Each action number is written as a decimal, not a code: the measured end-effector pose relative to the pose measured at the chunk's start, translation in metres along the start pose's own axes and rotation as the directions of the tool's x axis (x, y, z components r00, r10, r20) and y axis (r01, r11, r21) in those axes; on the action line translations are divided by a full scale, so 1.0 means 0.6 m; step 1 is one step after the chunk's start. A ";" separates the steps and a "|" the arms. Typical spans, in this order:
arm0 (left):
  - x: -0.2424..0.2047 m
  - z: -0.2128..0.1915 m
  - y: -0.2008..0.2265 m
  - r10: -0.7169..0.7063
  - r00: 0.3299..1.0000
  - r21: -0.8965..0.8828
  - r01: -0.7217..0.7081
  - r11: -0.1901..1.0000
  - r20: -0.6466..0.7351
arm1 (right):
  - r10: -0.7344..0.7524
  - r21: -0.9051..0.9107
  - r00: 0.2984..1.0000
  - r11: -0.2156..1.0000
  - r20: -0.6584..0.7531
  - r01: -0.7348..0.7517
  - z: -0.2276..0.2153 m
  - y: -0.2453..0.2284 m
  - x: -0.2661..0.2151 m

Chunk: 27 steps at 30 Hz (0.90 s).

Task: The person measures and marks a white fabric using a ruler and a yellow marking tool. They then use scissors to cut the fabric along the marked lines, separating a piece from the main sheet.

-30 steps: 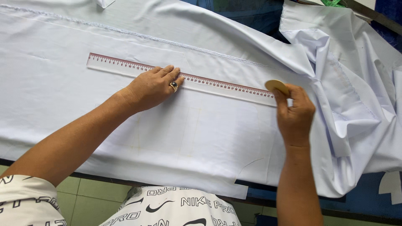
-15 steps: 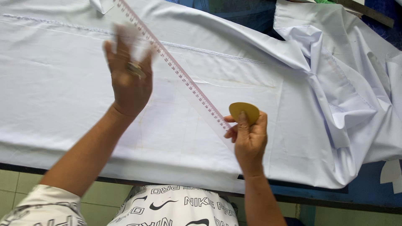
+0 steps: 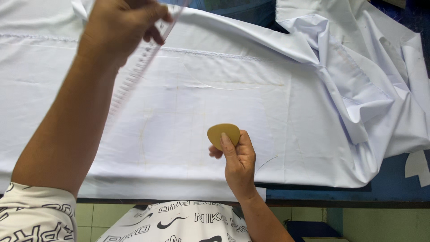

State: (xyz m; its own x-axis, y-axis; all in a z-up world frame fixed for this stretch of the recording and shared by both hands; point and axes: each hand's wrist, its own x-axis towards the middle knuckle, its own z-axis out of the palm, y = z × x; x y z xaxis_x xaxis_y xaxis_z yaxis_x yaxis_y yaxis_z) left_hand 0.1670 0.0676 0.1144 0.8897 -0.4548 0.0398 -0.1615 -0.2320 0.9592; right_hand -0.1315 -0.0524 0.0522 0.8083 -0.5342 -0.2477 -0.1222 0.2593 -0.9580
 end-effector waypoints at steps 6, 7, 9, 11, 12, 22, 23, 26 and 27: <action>0.006 0.081 -0.080 -0.407 0.902 0.517 0.281 0.808 0.145 | 0.135 -0.045 0.986 0.989 -0.096 -0.140 -0.036 0.035 0.006; 0.008 0.090 -0.090 -0.407 0.901 0.518 0.277 0.809 0.153 | 0.136 -0.043 0.985 0.989 -0.104 -0.141 -0.038 0.036 0.006; 0.010 0.105 -0.114 -0.462 0.867 0.572 0.286 0.768 0.187 | 0.158 -0.076 0.983 0.983 -0.097 -0.165 -0.040 0.040 0.004; 0.011 0.112 -0.116 -0.442 0.871 0.558 0.261 0.787 0.216 | 0.161 -0.081 0.982 0.982 -0.101 -0.170 -0.045 0.049 0.003; 0.011 0.114 -0.117 -0.420 0.876 0.542 0.239 0.805 0.238 | 0.163 -0.089 0.982 0.981 -0.099 -0.172 -0.048 0.053 0.003; 0.037 0.131 -0.137 -0.426 0.879 0.640 0.204 0.741 0.213 | 0.174 -0.106 0.982 0.978 -0.073 -0.181 -0.048 0.058 0.005; 0.038 0.132 -0.139 -0.427 0.879 0.653 0.197 0.731 0.213 | 0.184 -0.099 0.981 0.977 -0.064 -0.190 -0.047 0.058 0.006; 0.039 0.135 -0.138 -0.435 0.875 0.669 0.195 0.717 0.212 | 0.204 -0.091 0.978 0.974 -0.051 -0.208 -0.045 0.059 0.008; 0.038 0.136 -0.137 -0.440 0.873 0.672 0.198 0.714 0.211 | 0.212 -0.091 0.976 0.972 -0.048 -0.216 -0.044 0.059 0.009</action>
State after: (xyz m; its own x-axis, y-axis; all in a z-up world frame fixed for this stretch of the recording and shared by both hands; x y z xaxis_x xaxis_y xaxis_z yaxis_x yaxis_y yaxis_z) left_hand 0.1657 0.0062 0.0139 0.7576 -0.4761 -0.4465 -0.2261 -0.8331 0.5048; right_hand -0.1465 -0.0674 0.0134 0.7355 -0.5049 -0.4518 -0.3457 0.2938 -0.8912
